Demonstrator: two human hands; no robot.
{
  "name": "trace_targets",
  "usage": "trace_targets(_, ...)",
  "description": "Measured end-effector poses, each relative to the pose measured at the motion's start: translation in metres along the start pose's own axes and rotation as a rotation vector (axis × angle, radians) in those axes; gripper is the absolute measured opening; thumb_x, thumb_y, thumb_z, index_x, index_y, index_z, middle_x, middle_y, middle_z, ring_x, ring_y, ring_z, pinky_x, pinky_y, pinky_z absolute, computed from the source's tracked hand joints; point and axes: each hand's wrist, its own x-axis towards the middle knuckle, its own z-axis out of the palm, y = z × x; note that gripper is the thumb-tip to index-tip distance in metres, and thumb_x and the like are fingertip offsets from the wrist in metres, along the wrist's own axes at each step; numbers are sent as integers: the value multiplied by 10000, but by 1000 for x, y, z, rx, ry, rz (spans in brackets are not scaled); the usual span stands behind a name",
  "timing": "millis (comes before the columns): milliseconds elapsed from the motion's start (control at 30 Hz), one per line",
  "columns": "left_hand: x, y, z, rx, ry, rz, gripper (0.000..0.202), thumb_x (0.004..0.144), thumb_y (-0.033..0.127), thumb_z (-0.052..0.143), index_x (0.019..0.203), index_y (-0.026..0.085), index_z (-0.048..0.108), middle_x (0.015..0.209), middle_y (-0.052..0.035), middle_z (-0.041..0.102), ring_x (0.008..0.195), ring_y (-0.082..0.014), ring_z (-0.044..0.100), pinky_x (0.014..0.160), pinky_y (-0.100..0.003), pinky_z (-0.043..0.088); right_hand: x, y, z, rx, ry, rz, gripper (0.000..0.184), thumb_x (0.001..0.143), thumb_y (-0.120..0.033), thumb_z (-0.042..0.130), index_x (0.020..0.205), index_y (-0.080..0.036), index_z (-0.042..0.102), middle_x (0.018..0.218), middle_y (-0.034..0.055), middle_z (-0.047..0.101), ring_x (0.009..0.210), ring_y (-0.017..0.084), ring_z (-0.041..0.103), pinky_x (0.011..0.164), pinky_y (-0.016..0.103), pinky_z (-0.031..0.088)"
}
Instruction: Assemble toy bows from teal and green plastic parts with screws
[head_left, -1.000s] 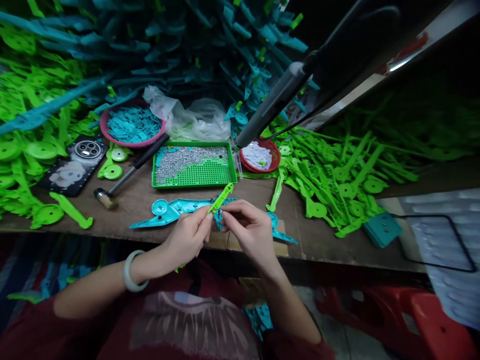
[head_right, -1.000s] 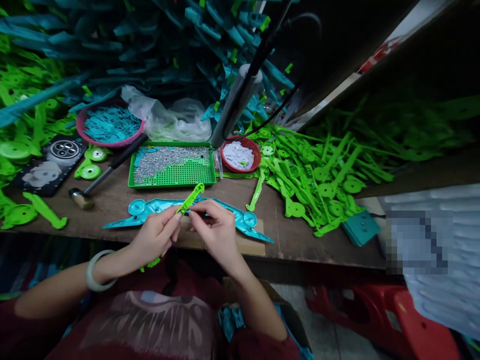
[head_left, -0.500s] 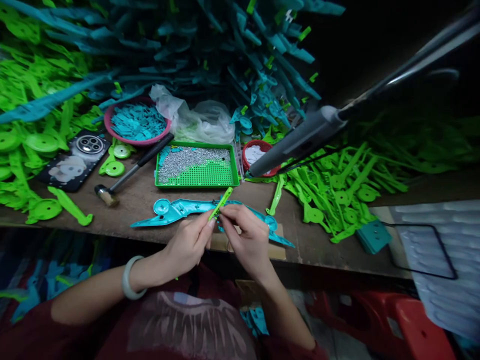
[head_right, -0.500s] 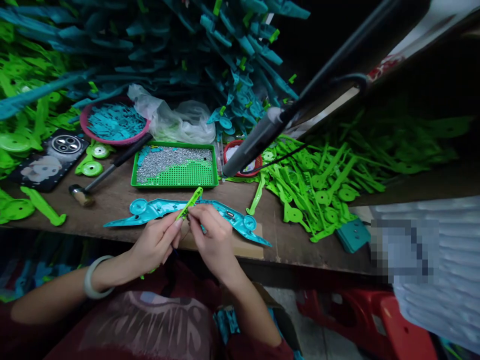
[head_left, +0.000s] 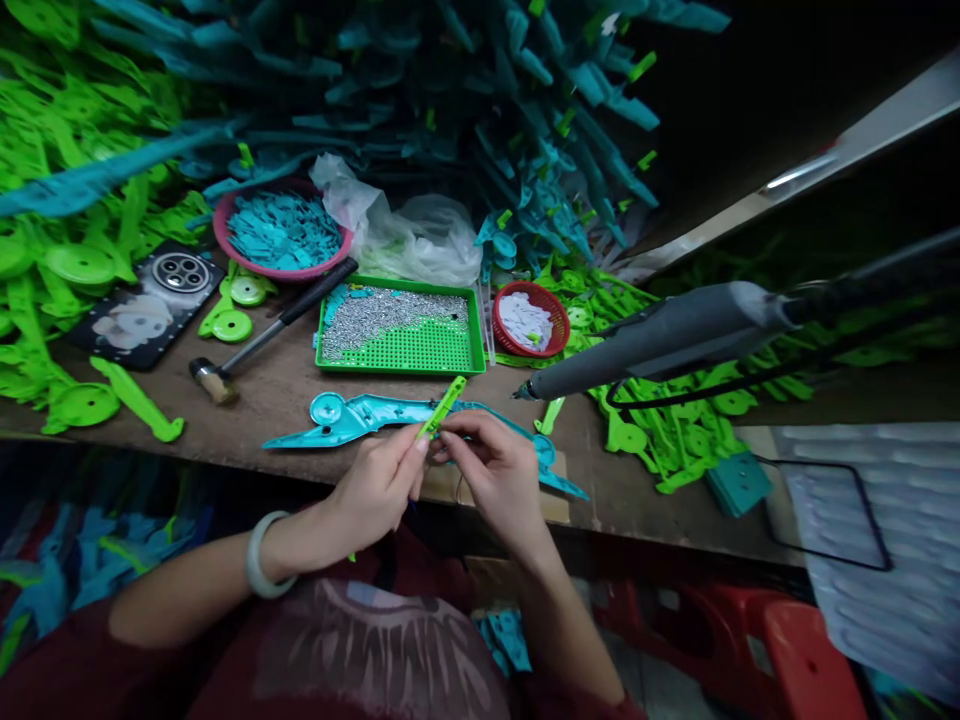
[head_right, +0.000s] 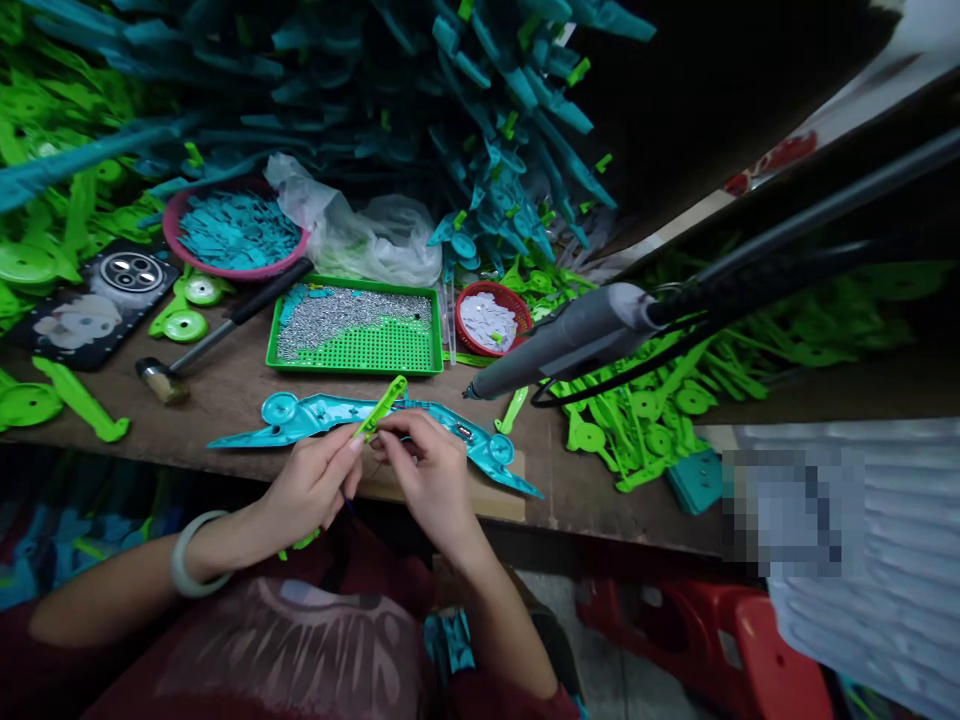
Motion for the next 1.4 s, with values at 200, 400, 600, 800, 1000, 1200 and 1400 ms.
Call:
trace_targets(200,-3,-2,-2,-23,-21,-24,368,1051,372,309,856,171,547,537,67,496,353,-48,419,360,-175,296,5,2,0,-287,-27,-200,73,931,-170,575,899,-212,626,838,10,663,742,119,643,671,243,544)
trace_targets(400,-3,6,-10,-9,-37,52,300,1041,306,330,891,169,551,541,76,475,344,-46,408,341,-171,298,3,8,3,-229,13,-233,74,934,-163,565,908,-226,592,816,-1,641,722,123,629,657,259,532)
trace_targets(600,-8,1,-16,-82,-145,-42,392,1049,343,310,738,181,485,455,89,415,315,-42,419,351,-150,297,4,16,5,-373,25,-483,173,887,-71,595,977,-218,584,878,26,668,816,147,650,728,287,547)
trace_targets(800,-8,0,-17,-111,-151,-45,374,1036,302,308,721,187,474,444,98,412,306,-43,409,382,-159,329,3,17,1,-316,-16,-513,277,856,-15,607,1037,-224,613,909,33,682,847,148,661,741,297,556)
trace_targets(1000,-5,-2,-15,204,-7,139,260,924,159,377,1053,146,602,806,-53,692,686,-158,658,606,-256,497,-3,7,15,-404,92,-428,181,842,-52,593,878,-226,626,811,13,637,747,140,622,665,286,528)
trace_targets(1200,-8,-2,-13,-47,-146,-82,305,994,250,334,769,188,530,427,87,438,323,-78,455,362,-168,344,-4,1,23,-408,172,-384,161,843,-62,599,853,-222,593,764,1,633,679,122,603,578,245,513)
trace_targets(1400,-9,-4,-15,-143,-126,-102,316,1012,283,327,744,194,469,430,109,411,282,-52,422,332,-140,300,-4,1,13,-357,34,-326,167,865,-60,616,934,-207,651,859,34,684,793,138,664,697,269,561)
